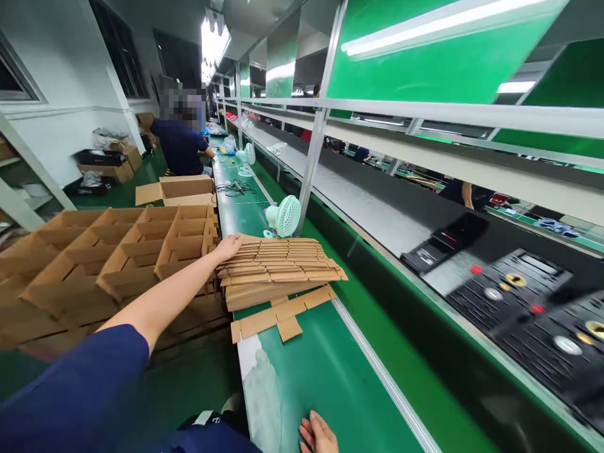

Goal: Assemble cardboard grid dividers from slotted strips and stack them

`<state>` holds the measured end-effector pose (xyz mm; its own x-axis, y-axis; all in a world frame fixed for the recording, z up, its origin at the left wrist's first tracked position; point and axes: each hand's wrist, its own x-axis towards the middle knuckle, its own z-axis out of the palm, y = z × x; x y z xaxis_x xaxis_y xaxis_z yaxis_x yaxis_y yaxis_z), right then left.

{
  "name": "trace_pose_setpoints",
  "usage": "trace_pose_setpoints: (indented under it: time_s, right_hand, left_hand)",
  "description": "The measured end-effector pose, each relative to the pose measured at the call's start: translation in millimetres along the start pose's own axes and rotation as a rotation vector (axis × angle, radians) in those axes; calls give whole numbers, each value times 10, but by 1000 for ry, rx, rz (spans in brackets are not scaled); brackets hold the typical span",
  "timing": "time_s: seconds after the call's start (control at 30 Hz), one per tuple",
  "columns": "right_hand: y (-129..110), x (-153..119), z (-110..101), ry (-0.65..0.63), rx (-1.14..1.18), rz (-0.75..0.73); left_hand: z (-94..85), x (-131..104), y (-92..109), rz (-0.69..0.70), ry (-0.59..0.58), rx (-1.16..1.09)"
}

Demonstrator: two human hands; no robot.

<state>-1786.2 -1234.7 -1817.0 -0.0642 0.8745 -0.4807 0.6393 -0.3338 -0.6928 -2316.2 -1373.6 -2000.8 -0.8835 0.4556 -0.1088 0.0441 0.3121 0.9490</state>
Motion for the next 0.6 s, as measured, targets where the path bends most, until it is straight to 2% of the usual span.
trace_pose_setpoints:
  time_s: [0.07,0.13,0.27,0.33,0.43,0.6]
  right_hand:
    - [-297,162,459,20,-22,-4]
    - [-552,304,833,20,-38,-26]
    - [-859,598,1315,55,-112,-9]
    - [-906,752,1446,79,-154,-6]
    - [-888,937,1551,122,-198,-34]
    - [-802,1046,1573,198,-159,-84]
  left_hand:
    - [76,500,-123,15,-75,20]
    - [181,927,-182,39,-150,46]
    - [508,1564,-182,97,-313,91]
    - [697,1775,-181,131,-390,108]
    - [949,1956,-211,175,-492,131]
    - [1186,1998,-268,159,-599,163]
